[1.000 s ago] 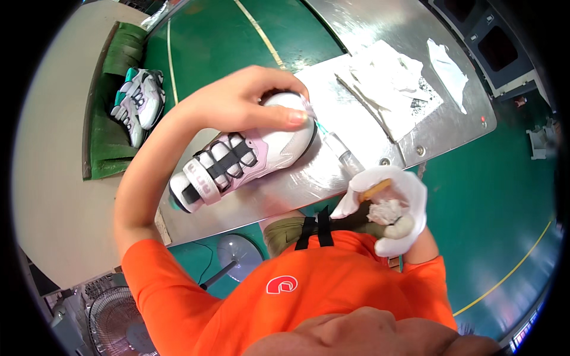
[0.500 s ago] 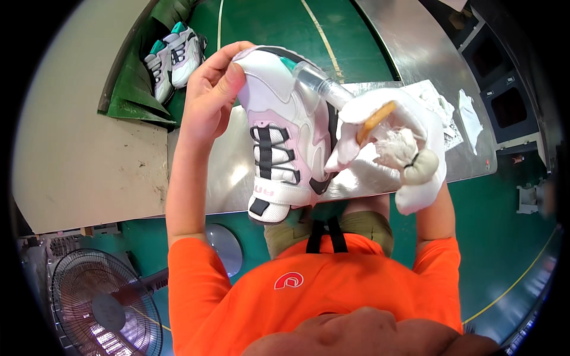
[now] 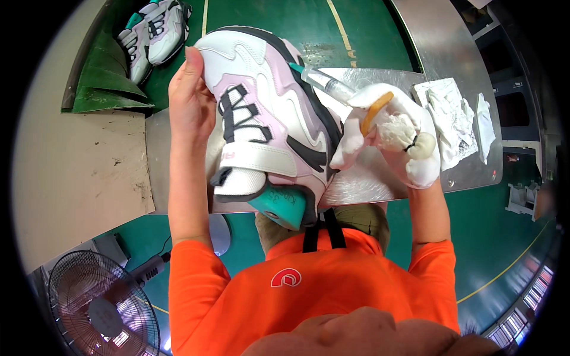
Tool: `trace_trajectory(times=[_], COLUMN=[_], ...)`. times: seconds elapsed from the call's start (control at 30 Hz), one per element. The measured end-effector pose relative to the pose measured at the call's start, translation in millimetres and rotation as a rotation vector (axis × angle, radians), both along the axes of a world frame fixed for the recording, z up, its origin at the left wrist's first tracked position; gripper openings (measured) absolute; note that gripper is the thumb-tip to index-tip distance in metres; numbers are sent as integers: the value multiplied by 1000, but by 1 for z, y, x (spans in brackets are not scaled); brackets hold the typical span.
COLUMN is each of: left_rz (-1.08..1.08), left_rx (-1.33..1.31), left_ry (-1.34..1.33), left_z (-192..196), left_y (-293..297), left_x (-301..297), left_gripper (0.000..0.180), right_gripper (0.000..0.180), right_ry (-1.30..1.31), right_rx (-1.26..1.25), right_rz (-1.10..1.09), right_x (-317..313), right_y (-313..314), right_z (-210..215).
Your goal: The person injects a liquid substance into the side seams of white and teal sneakers using a syringe. They handle the shoes one at a time, rotating them to access different areas, and wipe the injection sites with a cloth. The process is repeated for multiple shoes on a metal workbench.
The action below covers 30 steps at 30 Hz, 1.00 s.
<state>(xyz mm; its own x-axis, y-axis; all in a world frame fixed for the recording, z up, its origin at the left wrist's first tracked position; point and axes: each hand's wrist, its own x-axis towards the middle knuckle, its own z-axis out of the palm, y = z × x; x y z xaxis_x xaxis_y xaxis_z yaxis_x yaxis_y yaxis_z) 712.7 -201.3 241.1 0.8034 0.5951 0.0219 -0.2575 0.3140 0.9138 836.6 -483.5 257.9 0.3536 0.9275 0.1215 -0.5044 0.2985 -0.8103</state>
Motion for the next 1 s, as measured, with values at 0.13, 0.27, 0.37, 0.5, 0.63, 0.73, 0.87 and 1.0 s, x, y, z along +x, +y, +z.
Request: trace_trajectory(times=[0.13,0.27,0.37,0.5,0.63,0.73,0.87,1.0], left_rz=[37,53,59,27,27,17,8,51], left_rx=[-76,-92,-118,-123,-155,-191,-203,-242], left_ry=[61,133,151,187,180,172,172,182], left_z=[-12,-10,-11,-17,-18,-18,-21,-16], left_y=[2,-2,-3,6,5,4,7,-2], left_x=[1,4,4,3,5,5,4,7], left_gripper=[48,51,53,55,56,55,54,53], right_gripper=[72,75,78,83,87,88,90,92], right_ry=[25,83,127,178,185,187,188,185], right_rx=[-37,-82,-74,-49,-74,-61,-52,-47], right_rz=[35,41,37,45,54,62,65,63], right_x=[5,5,6,9,13,13,14,14], right_y=[-7,-15,-17,-19,-25,-26,-29,-30], right_z=[-14,-20,-21,-23,-24,-26,-28,-31])
